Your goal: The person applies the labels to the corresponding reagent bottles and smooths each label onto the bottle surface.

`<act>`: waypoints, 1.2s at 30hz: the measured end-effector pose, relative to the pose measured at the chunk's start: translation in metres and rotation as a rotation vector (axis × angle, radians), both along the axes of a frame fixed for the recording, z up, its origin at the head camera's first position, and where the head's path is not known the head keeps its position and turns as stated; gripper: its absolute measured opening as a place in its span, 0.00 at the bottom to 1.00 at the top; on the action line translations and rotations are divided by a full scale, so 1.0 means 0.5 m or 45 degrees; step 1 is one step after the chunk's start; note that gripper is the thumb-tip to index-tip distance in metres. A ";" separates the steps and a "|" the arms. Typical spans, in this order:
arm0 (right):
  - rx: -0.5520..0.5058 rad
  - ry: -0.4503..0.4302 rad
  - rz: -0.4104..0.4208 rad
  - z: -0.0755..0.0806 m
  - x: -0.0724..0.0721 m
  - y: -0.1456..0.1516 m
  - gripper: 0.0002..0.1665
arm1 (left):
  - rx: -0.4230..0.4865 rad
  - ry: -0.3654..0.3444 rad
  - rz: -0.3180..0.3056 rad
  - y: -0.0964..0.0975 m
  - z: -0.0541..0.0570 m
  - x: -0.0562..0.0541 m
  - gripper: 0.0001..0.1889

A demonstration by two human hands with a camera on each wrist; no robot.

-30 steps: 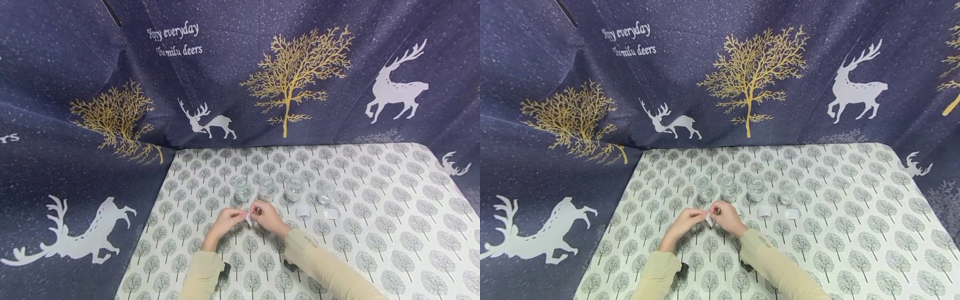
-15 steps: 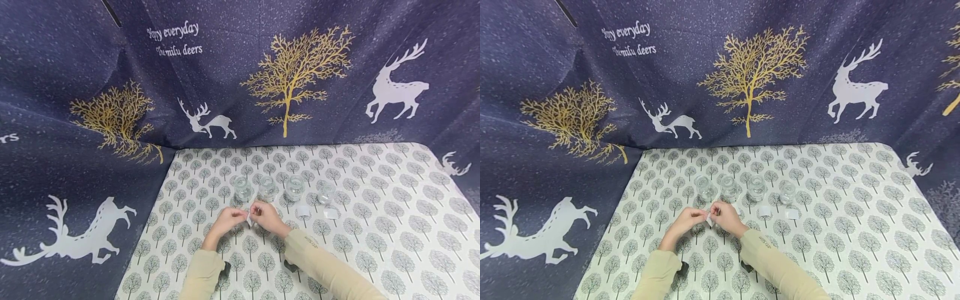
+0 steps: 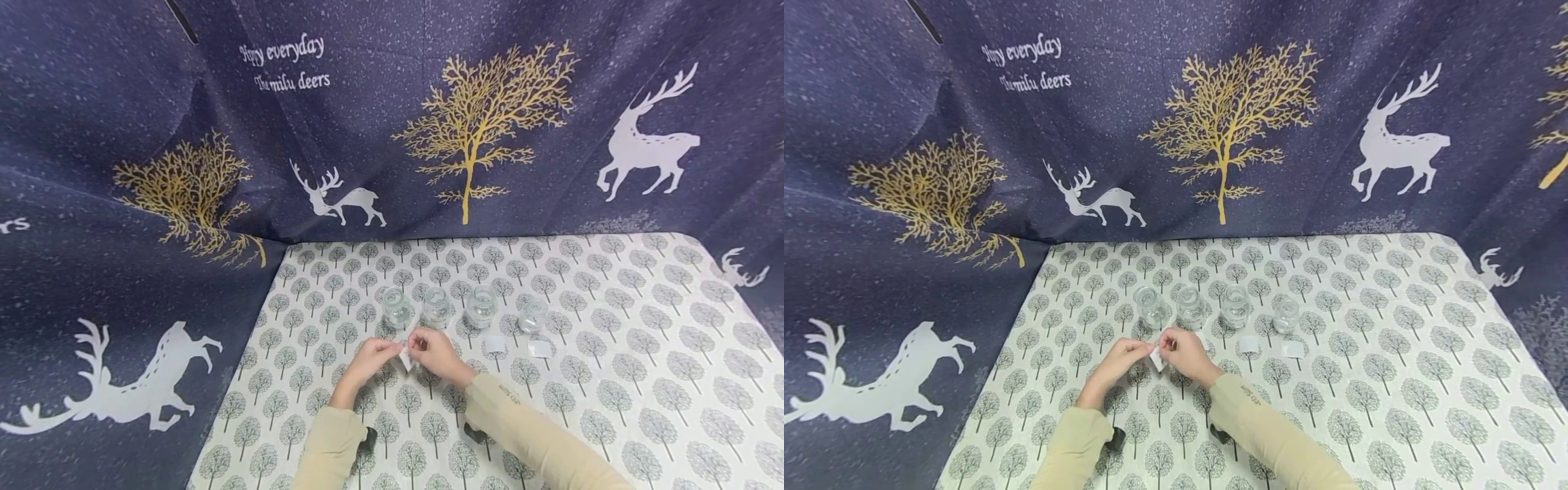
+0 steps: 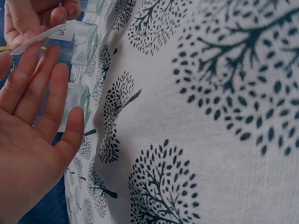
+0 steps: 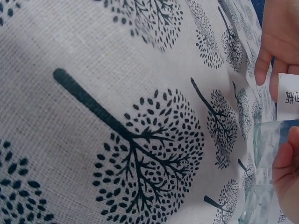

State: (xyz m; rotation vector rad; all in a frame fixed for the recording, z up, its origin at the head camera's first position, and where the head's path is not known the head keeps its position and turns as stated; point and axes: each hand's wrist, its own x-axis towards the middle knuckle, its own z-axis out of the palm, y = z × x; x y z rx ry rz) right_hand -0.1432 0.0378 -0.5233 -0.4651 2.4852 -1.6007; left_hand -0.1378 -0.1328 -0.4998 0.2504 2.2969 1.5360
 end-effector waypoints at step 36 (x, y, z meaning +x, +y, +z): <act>0.037 0.129 0.013 0.003 0.012 0.010 0.05 | -0.138 0.127 0.154 0.004 -0.077 -0.027 0.07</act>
